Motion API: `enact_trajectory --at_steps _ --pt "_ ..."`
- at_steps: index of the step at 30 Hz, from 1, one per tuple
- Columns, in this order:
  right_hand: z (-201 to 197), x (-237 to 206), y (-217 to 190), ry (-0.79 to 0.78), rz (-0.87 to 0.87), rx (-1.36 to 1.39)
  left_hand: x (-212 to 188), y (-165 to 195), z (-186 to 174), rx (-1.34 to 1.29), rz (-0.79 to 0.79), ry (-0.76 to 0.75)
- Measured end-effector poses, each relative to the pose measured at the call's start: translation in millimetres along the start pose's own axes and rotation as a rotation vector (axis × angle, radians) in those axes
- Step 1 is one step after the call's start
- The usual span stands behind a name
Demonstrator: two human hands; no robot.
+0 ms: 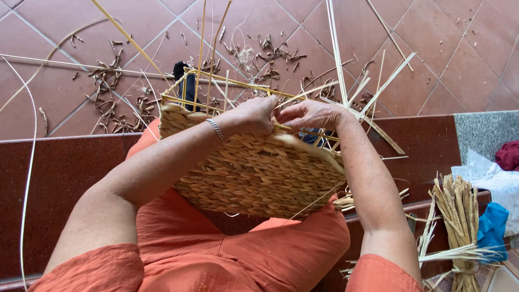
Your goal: The person weaves a rectangular basket by hand, interlacing dried plant strips through vertical stakes. They repeatedly pull strips through the weave, adjust tension, and trim excess material to maintain the basket's shape.
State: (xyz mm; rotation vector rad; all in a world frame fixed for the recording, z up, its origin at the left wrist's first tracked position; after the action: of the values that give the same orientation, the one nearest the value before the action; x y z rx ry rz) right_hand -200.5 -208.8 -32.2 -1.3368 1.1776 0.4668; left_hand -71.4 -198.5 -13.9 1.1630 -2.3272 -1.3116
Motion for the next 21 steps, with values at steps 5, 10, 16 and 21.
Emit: enact_trajectory --at_steps 5,10,16,21 --pt "0.9 21.3 14.1 -0.045 0.080 0.025 -2.4 -3.7 3.2 0.042 0.025 0.033" --pt "5.2 27.0 19.6 -0.023 0.061 0.071 -4.9 -0.7 -0.1 0.004 0.160 0.092" --pt "-8.8 14.6 26.5 0.140 0.150 -0.042 -22.1 -8.4 -9.4 0.006 0.186 -0.127" --pt "-10.5 7.2 30.5 0.161 0.231 -0.013 -26.1 -2.0 -4.2 0.190 0.119 -0.095"
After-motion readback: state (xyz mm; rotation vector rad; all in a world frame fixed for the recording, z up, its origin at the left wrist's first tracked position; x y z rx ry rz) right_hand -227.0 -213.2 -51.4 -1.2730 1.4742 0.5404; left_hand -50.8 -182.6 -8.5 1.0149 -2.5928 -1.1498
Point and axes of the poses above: each hand's wrist, its own x-axis towards the middle knuckle, its own z-axis out of the palm, y = z × x, the point moved 8 cm from there along x, towards the middle knuckle, and after that the axes turned 13 degrees about z, right-handed, at the moved point
